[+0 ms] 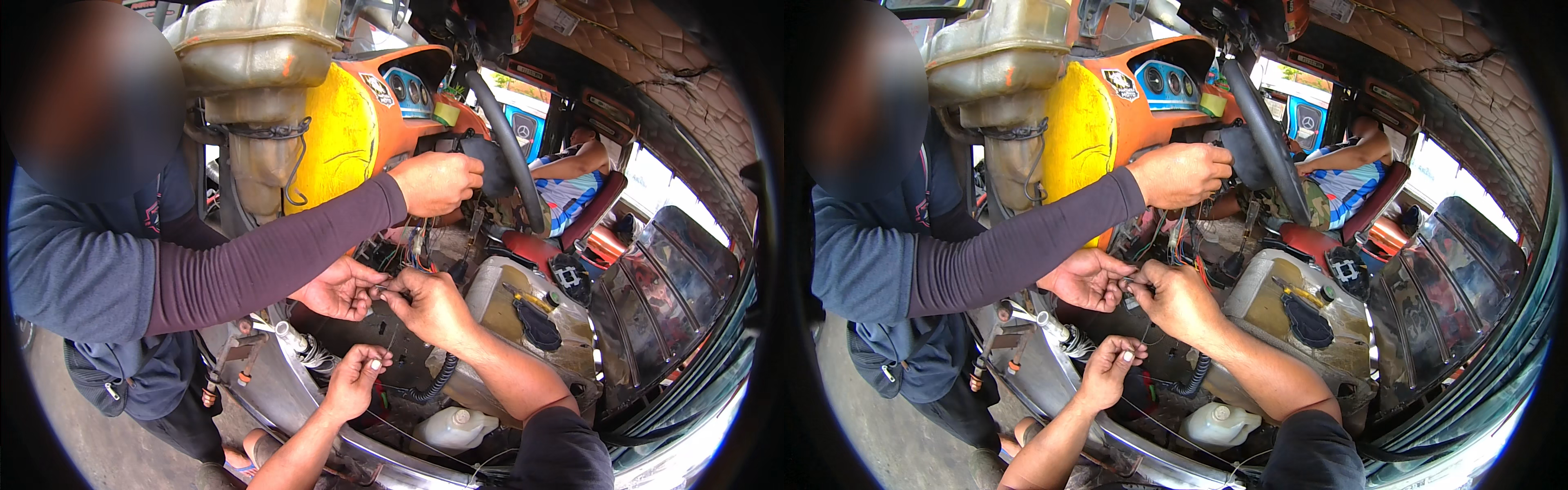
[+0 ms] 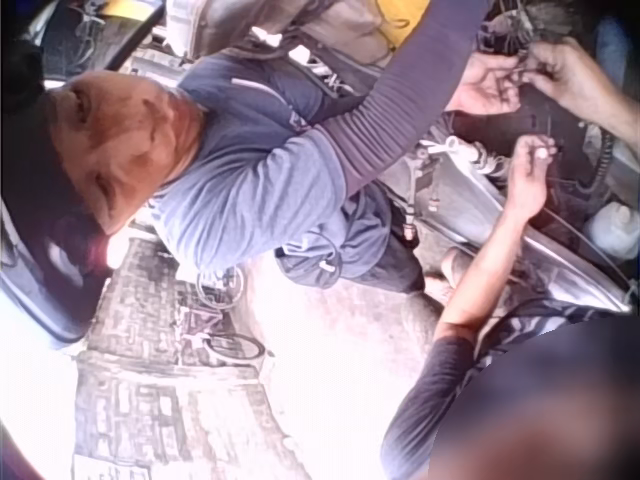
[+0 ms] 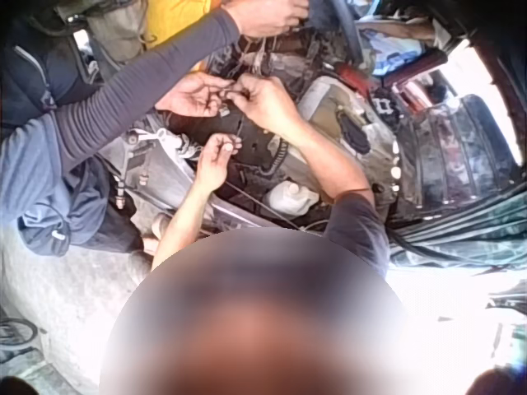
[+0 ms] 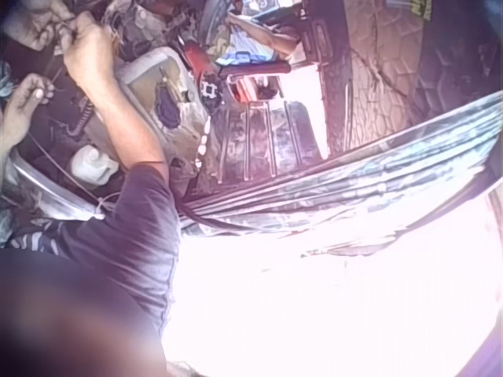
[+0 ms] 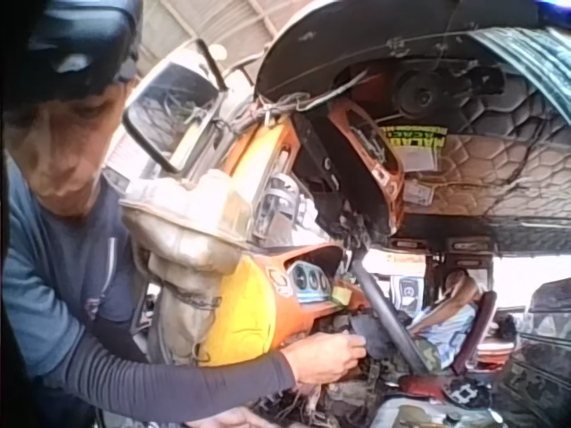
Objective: The person works on the exposed wiring under the dashboard of a vehicle, stripping wire ends and twisting connections with a coworker. They use a screwdriver to strip insulation and join wires by hand, focusing on the steering column area.
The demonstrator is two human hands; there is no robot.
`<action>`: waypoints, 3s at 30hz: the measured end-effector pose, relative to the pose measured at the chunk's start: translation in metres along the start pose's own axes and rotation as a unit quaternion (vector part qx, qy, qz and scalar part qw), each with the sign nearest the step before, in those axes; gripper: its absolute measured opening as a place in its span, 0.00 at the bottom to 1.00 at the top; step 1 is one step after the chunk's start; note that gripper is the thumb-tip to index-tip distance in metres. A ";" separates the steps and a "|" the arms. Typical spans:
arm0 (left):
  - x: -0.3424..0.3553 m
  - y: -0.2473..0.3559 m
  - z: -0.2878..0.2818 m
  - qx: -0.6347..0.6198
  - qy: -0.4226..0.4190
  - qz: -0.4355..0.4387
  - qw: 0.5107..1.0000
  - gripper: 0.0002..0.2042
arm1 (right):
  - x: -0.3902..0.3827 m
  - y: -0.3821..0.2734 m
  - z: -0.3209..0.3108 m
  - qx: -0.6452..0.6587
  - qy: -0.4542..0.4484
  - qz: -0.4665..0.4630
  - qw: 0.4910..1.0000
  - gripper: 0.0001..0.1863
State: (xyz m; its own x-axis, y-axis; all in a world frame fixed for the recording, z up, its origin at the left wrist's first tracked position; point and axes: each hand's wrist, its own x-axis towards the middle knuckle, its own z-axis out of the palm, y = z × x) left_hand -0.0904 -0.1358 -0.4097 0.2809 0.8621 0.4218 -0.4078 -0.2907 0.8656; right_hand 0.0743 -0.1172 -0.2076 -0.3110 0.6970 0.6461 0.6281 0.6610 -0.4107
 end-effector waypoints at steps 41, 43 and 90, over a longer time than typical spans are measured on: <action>0.005 0.005 0.002 0.008 -0.002 0.001 1.000 0.03 | 0.006 0.006 0.001 0.013 0.007 -0.035 0.999 0.08; 0.006 0.005 0.002 0.012 -0.006 0.008 1.000 0.03 | 0.007 0.006 0.001 0.018 0.011 -0.044 0.999 0.09; 0.005 0.007 0.003 0.021 0.048 0.033 0.998 0.03 | 0.007 -0.004 -0.009 0.021 -0.013 0.028 0.999 0.05</action>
State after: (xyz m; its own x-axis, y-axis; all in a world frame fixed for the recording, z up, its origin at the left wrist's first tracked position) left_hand -0.0892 -0.1344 -0.4010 0.1695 0.8761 0.4514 -0.3849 -0.3628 0.8487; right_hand 0.0759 -0.1169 -0.1957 -0.2949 0.7404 0.6040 0.6150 0.6308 -0.4731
